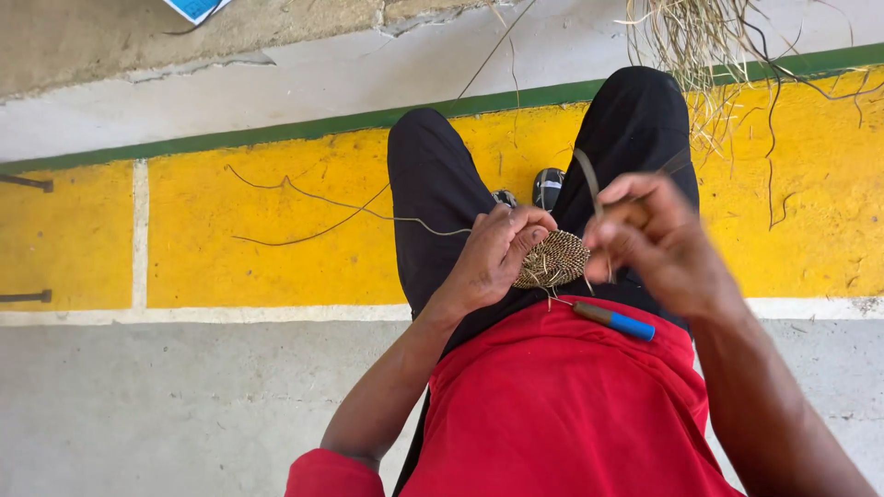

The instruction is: The person is weaving a small circular object, possibly a coaster, using dried plant fibers or straw.

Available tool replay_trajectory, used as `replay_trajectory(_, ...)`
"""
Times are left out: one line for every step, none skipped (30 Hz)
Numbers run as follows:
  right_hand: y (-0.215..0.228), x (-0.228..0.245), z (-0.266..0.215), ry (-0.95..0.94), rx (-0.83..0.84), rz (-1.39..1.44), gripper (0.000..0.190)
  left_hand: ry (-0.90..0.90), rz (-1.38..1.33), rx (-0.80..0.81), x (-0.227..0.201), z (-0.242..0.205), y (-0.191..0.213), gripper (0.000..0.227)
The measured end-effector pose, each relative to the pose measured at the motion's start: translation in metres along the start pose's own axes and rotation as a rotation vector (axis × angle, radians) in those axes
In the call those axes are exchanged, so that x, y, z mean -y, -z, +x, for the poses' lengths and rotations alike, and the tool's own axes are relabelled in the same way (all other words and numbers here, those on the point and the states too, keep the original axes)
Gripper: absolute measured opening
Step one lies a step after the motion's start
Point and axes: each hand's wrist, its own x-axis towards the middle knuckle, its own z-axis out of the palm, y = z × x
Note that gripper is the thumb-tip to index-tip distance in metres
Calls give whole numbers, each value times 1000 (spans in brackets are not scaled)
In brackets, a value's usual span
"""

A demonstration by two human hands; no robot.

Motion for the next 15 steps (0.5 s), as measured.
replay_trajectory(-7, -3, -3, -144, -46, -116, 16, -16, -20, -4, 2, 1, -1, 29)
replay_trajectory(-12, -6, -7, -288, -93, -230, 19, -33, -39, -7, 4, 2, -3, 32)
replay_trajectory(-17, -8, -7, -285, -100, -230, 19, -38, -39, -1, 2, 2, -3, 32)
replay_trajectory(-22, -9, -7, -406, -112, -281, 16, -52, -25, -15, -1, 3, -4, 34)
replay_trajectory(-27, -11, -5, -526, -123, -328, 15, -66, -9, -29, -3, 3, -3, 36)
replay_trajectory(-27, -9, -5, -523, -130, -324, 15, -69, -7, -21, -3, 4, -6, 36)
replay_trajectory(-28, -7, -4, -563, -114, -347, 17, -30, 23, -59, -3, 4, -9, 36)
replay_trajectory(-28, -5, -4, -602, -99, -369, 20, 9, 53, -97, -3, 4, -12, 37)
replay_trajectory(-19, 6, -10, -597, -101, -365, 20, 6, 58, -94, -4, 5, -11, 37)
replay_trajectory(-9, 16, -16, -553, -58, -334, 23, 5, 28, -107, -4, 6, -10, 36)
replay_trajectory(2, 27, -23, -517, -12, -305, 26, 10, -6, -121, -5, 6, -10, 36)
replay_trajectory(36, 29, -36, -519, -12, -302, 26, 13, -6, -119, -3, 13, -7, 36)
replay_trajectory(69, 29, -52, -217, 161, -78, 21, 52, -65, -119, -3, 14, -6, 36)
replay_trajectory(102, 29, -69, 85, 326, 153, 19, 91, -125, -120, -2, 14, -5, 36)
replay_trajectory(139, 0, -72, 91, 324, 151, 19, 85, -123, -117, -1, 13, -6, 36)
